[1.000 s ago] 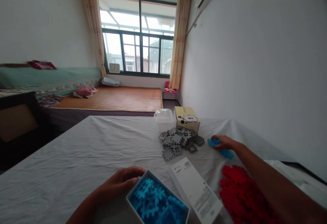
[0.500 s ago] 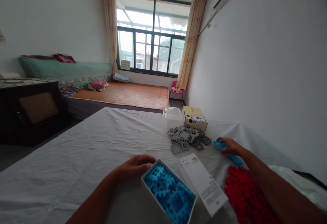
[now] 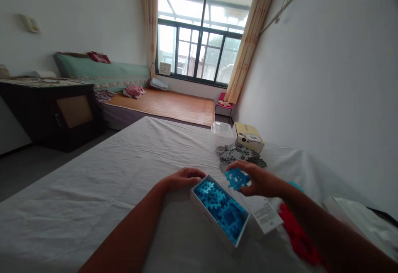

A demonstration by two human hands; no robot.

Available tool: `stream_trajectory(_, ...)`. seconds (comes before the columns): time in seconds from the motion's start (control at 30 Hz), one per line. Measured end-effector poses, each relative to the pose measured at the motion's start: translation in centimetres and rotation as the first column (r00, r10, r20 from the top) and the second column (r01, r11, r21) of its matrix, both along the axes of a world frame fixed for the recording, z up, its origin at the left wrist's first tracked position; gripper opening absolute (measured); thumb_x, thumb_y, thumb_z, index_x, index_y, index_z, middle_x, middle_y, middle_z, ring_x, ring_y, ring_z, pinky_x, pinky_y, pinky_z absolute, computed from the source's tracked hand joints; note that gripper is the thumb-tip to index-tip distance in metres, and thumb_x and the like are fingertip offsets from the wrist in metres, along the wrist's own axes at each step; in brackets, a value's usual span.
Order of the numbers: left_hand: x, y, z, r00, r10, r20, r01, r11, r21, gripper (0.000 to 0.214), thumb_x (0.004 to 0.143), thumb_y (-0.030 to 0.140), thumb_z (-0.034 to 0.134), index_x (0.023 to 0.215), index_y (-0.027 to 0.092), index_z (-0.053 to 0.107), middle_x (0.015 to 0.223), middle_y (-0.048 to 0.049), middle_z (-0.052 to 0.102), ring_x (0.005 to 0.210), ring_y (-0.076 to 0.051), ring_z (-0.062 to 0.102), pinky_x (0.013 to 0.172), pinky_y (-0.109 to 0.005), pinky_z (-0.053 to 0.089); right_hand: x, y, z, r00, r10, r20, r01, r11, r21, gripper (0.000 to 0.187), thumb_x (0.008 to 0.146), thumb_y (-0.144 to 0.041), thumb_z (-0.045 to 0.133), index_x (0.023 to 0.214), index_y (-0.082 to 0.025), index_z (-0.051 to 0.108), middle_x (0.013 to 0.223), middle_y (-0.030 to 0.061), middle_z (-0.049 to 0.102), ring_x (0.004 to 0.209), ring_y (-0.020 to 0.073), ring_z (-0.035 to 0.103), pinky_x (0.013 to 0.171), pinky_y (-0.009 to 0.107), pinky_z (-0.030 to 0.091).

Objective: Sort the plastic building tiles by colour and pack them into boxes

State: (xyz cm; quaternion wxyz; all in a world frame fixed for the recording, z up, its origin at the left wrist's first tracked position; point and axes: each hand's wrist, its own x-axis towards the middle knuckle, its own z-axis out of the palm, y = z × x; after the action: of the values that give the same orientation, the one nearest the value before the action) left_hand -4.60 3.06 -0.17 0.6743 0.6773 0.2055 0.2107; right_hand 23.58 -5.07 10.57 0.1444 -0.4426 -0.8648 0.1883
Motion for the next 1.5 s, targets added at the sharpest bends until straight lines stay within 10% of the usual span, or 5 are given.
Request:
stream_trajectory(0.27, -0.2, 0.1, -0.6, 0.999, -0.027, 0.047, 0.024, 0.998, 0.05, 0.046, 0.079, 0.042, 0.062, 0.116, 0.014, 0.059, 0.111, -0.01, 0.064, 0.098, -0.022, 0.06, 0.083, -0.03, 0.046, -5.3, -1.2, -2.3, 0.994, -0.021, 0.107, 0.033, 0.994, -0.108, 0.069, 0.065, -0.037, 0.071, 0.128, -0.025, 0.046, 0.121, 0.008, 0.055, 0.11, 0.0239, 0.05, 0.093, 0.036, 0.04)
stream_trajectory(0.57, 0.0, 0.2, -0.9, 1.0, -0.002, 0.021, 0.001, 0.997, 0.074, 0.046, 0.078, 0.043, 0.062, 0.113, 0.014, 0.061, 0.108, -0.0092, 0.066, 0.094, -0.021, 0.06, 0.082, -0.029, 0.045, -2.1, -4.4, -2.8, 0.983, -0.14, 0.12, 0.151, 0.984, -0.094, 0.012, 0.074, -0.024, 0.061, 0.085, -0.021, 0.062, 0.081, 0.0007, 0.063, 0.071, 0.0146, 0.059, 0.066, 0.027, 0.046)
stream_trajectory(0.97, 0.0, 0.0, -0.3, 0.998, -0.041, 0.043, 0.037, 0.995, 0.097, 0.047, 0.079, 0.044, 0.06, 0.114, 0.012, 0.06, 0.111, -0.0107, 0.064, 0.098, -0.023, 0.059, 0.085, -0.032, 0.045, -7.8, -4.8, -5.1, 0.997, 0.047, 0.065, -0.055, 0.99, 0.128, 0.039, 0.071, -0.033, 0.069, 0.109, -0.031, 0.061, 0.118, 0.0015, 0.059, 0.106, 0.024, 0.049, 0.091, 0.038, 0.042)
stream_trajectory(1.17, 0.0, 0.0, -0.3, 0.999, -0.025, 0.031, 0.023, 0.997, 0.068, 0.047, 0.078, 0.045, 0.061, 0.112, 0.013, 0.061, 0.108, -0.0097, 0.065, 0.095, -0.023, 0.06, 0.084, -0.031, 0.044, -6.4, -2.9, -4.7, 0.965, -0.24, -0.102, 0.253, 0.956, 0.147, 0.035, 0.08, -0.043, 0.057, 0.111, -0.026, 0.059, 0.105, 0.0049, 0.065, 0.096, 0.0213, 0.056, 0.084, 0.036, 0.045)
stream_trajectory(1.5, 0.1, -0.1, -0.2, 1.0, -0.022, 0.022, 0.022, 1.0, 0.023, 0.045, 0.078, 0.044, 0.061, 0.113, 0.014, 0.061, 0.108, -0.0089, 0.065, 0.096, -0.023, 0.06, 0.083, -0.031, 0.045, -1.9, -2.9, -5.6, 0.984, -0.175, 0.019, 0.174, 0.984, 0.048, 0.024, 0.086, -0.033, 0.048, 0.1, -0.025, 0.065, 0.098, 0.0046, 0.067, 0.092, 0.0205, 0.059, 0.083, 0.036, 0.045)
